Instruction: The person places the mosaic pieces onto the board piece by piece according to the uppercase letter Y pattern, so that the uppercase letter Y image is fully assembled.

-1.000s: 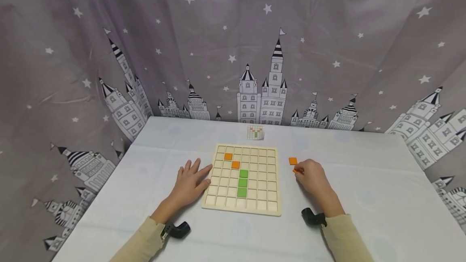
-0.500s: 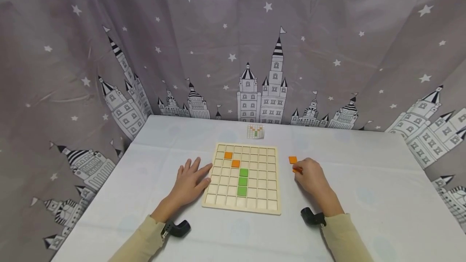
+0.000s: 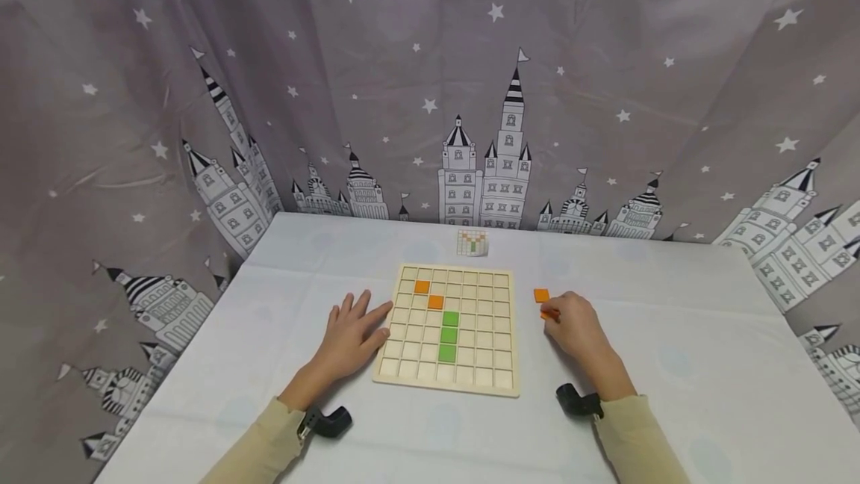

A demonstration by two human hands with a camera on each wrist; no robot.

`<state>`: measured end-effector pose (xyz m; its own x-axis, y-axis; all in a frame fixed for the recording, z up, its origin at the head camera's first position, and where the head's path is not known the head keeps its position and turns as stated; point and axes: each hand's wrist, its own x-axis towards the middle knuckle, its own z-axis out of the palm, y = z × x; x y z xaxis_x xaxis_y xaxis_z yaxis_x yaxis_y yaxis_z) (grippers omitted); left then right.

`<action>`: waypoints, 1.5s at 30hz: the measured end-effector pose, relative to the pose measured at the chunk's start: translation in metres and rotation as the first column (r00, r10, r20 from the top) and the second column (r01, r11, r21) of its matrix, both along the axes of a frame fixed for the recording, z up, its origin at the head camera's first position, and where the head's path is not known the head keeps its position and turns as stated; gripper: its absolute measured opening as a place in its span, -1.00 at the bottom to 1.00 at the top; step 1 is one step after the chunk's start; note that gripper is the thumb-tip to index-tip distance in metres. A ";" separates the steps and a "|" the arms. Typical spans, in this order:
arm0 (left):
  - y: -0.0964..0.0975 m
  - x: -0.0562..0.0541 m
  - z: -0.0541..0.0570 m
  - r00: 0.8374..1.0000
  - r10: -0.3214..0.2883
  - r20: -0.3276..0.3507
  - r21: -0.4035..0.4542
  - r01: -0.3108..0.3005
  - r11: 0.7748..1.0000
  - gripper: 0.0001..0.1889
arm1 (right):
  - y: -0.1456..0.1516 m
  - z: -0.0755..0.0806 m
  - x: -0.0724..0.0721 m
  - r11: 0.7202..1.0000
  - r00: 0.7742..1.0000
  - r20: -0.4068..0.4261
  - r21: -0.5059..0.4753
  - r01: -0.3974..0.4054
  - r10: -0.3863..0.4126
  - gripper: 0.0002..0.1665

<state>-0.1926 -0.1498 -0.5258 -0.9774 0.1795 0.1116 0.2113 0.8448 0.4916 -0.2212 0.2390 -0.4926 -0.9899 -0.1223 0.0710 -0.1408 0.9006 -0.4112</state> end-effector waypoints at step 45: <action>-0.001 0.001 0.001 1.000 -0.008 0.003 0.011 0.008 1.000 -0.48 | -0.050 0.022 -0.034 0.953 0.951 -0.082 -0.040 -0.301 0.297 -0.74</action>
